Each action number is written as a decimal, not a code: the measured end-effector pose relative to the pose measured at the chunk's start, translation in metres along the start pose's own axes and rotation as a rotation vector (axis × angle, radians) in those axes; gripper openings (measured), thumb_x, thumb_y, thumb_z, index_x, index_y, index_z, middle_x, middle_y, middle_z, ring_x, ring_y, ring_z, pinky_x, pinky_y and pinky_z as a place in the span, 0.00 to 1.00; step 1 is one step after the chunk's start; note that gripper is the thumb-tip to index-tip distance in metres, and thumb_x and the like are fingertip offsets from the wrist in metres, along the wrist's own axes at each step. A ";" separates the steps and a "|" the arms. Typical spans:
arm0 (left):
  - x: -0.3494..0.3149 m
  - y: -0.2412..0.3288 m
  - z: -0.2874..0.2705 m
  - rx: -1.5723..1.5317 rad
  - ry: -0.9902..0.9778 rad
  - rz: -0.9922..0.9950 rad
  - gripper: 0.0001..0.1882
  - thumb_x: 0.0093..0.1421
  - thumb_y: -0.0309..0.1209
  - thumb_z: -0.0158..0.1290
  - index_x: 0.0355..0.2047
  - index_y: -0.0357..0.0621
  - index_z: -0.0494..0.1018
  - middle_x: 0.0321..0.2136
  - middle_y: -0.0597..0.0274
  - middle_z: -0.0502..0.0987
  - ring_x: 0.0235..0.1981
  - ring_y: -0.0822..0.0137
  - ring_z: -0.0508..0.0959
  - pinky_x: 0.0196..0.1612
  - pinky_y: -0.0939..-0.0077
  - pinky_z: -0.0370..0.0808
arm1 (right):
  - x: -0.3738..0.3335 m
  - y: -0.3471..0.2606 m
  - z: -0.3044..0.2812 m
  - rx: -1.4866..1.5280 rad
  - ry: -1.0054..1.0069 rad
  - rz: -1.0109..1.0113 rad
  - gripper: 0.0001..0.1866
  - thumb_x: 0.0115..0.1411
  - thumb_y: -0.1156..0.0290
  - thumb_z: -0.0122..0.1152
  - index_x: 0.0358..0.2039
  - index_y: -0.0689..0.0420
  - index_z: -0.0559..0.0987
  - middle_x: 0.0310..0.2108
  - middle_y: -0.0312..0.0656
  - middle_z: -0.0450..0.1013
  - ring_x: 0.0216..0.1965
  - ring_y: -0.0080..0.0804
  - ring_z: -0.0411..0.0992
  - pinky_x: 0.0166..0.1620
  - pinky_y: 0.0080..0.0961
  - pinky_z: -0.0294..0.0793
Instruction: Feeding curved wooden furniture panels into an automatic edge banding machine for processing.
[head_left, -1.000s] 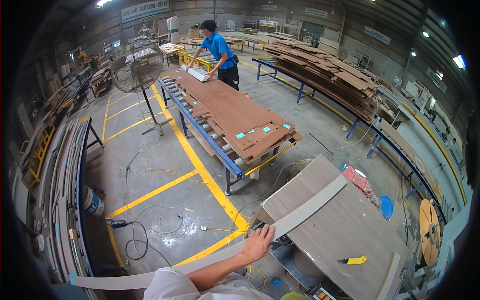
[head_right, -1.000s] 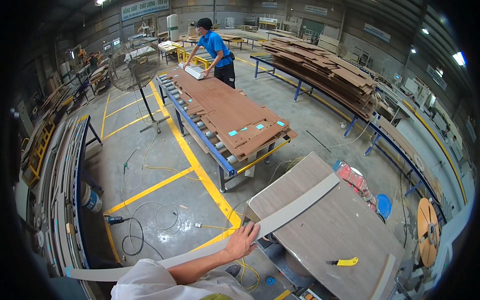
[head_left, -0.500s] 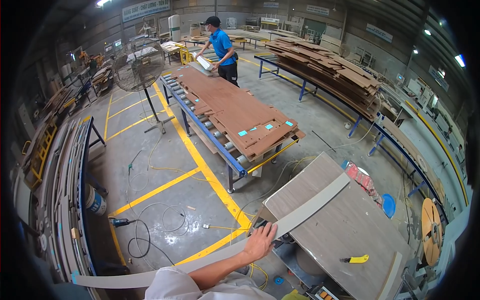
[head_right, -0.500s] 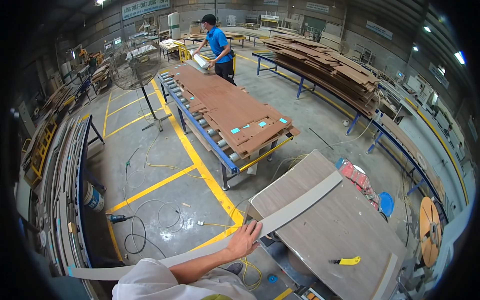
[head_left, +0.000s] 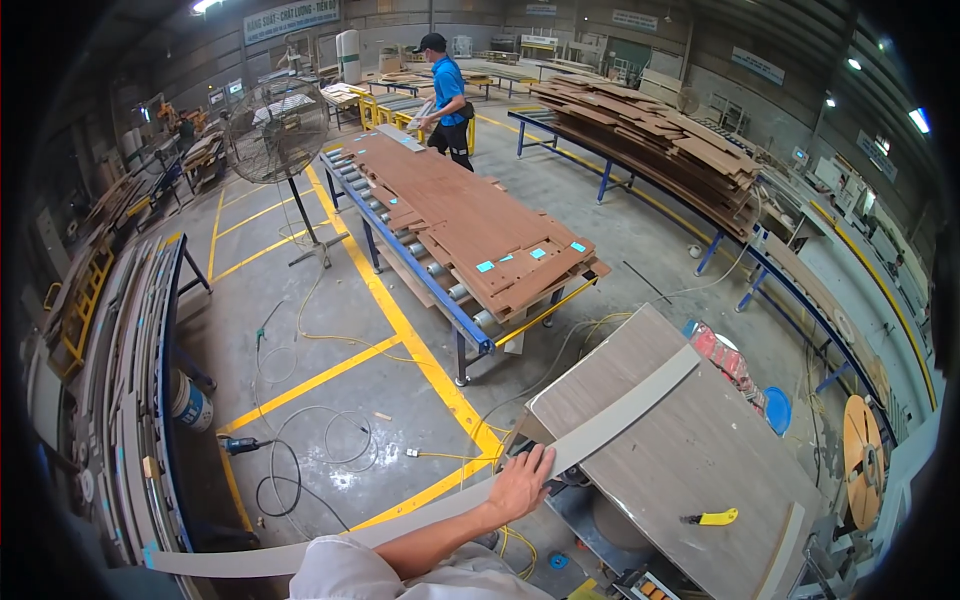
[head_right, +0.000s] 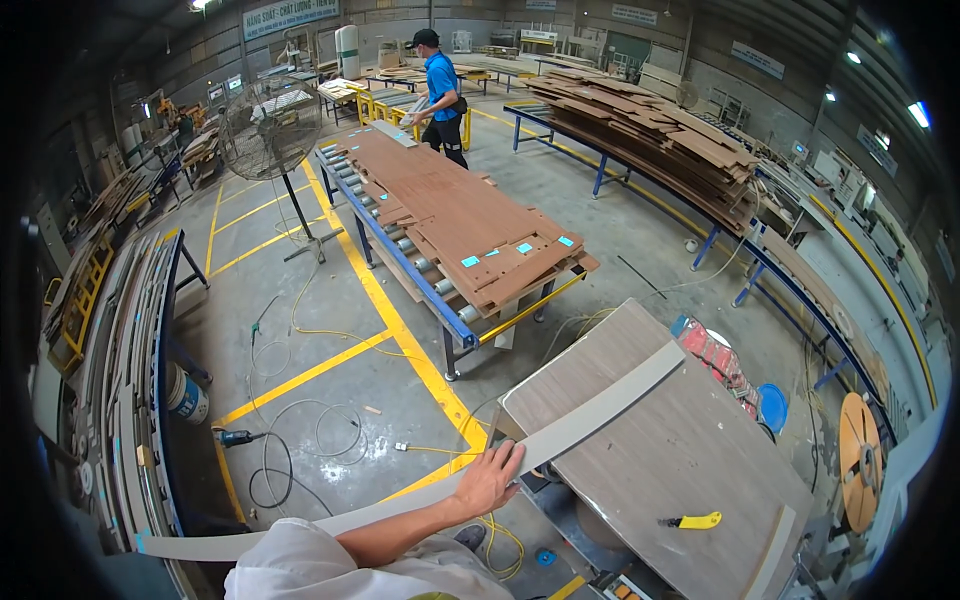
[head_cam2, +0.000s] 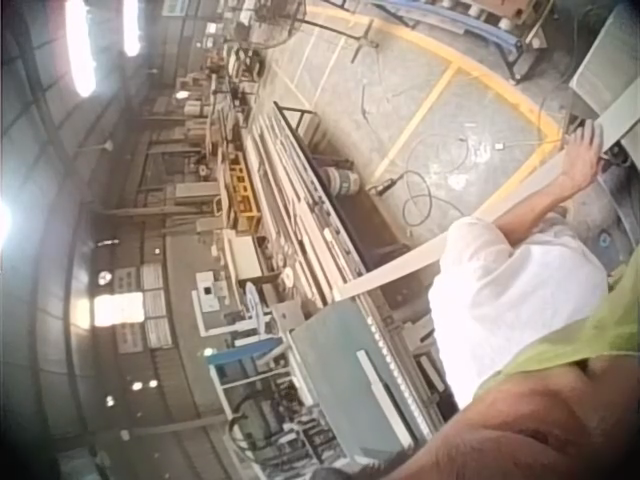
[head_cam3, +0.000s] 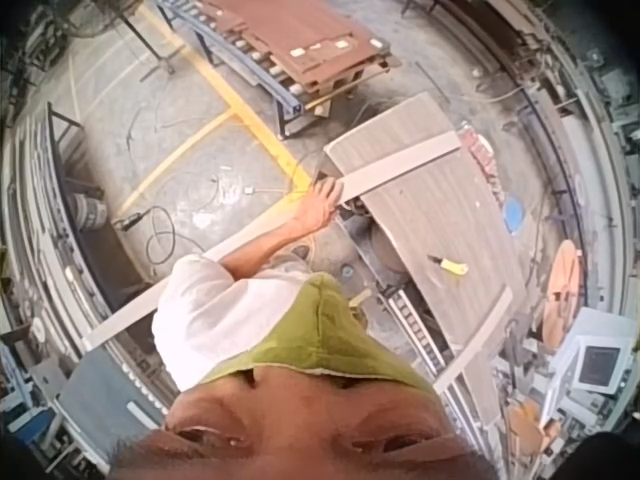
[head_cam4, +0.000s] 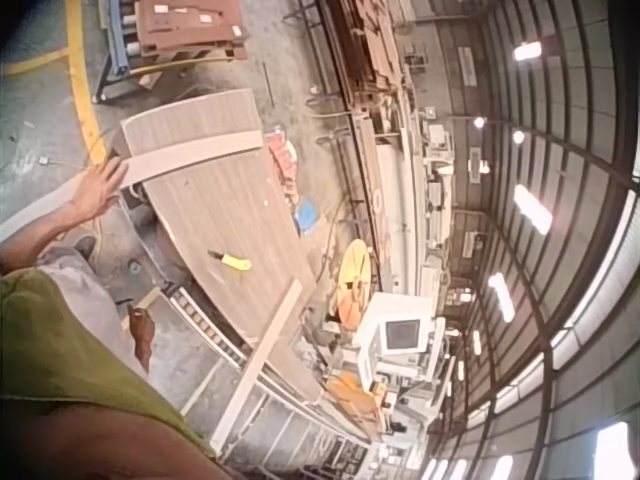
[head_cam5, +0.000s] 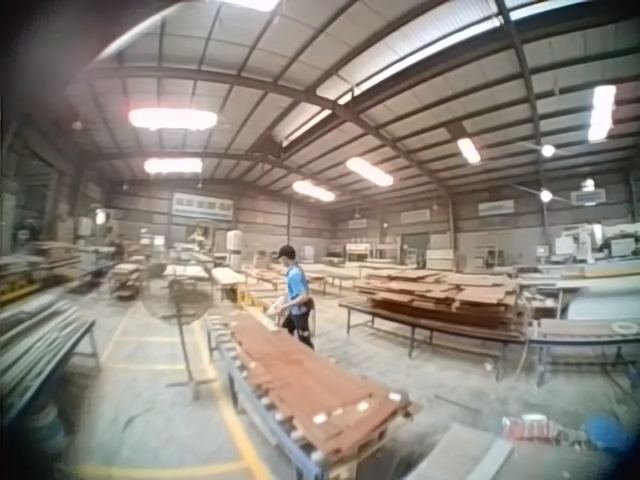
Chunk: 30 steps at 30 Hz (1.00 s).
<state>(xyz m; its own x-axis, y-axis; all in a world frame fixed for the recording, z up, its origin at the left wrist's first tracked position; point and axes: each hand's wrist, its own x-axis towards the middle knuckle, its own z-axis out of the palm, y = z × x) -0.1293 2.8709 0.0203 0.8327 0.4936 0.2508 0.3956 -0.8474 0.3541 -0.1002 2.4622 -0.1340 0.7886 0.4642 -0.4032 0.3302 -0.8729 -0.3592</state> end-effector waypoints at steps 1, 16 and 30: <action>0.000 -0.001 0.000 -0.003 0.000 -0.002 0.43 0.51 0.37 0.61 0.63 0.36 0.55 0.57 0.46 0.62 0.49 0.50 0.69 0.52 0.59 0.68 | -0.001 -0.004 -0.004 0.008 -0.012 -0.001 0.22 0.61 0.44 0.55 0.36 0.49 0.81 0.36 0.49 0.79 0.38 0.53 0.77 0.40 0.44 0.76; -0.003 -0.002 0.000 -0.007 0.011 -0.009 0.42 0.51 0.36 0.62 0.63 0.37 0.55 0.57 0.45 0.62 0.48 0.50 0.69 0.51 0.58 0.68 | 0.033 0.073 0.067 0.739 -0.102 0.084 0.21 0.61 0.56 0.62 0.45 0.61 0.79 0.37 0.38 0.77 0.37 0.29 0.73 0.40 0.30 0.73; 0.000 0.002 -0.004 0.017 -0.005 -0.010 0.43 0.51 0.36 0.62 0.63 0.36 0.55 0.57 0.46 0.63 0.49 0.51 0.69 0.51 0.61 0.68 | 0.036 0.062 0.039 -0.063 -0.034 -0.311 0.15 0.62 0.55 0.55 0.44 0.48 0.78 0.38 0.40 0.78 0.41 0.37 0.75 0.40 0.31 0.74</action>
<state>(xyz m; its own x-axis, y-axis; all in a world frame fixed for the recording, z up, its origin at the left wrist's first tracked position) -0.1296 2.8701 0.0249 0.8305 0.5014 0.2427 0.4106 -0.8454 0.3417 -0.0716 2.4303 -0.2036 0.6272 0.7143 -0.3105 0.5851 -0.6953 -0.4174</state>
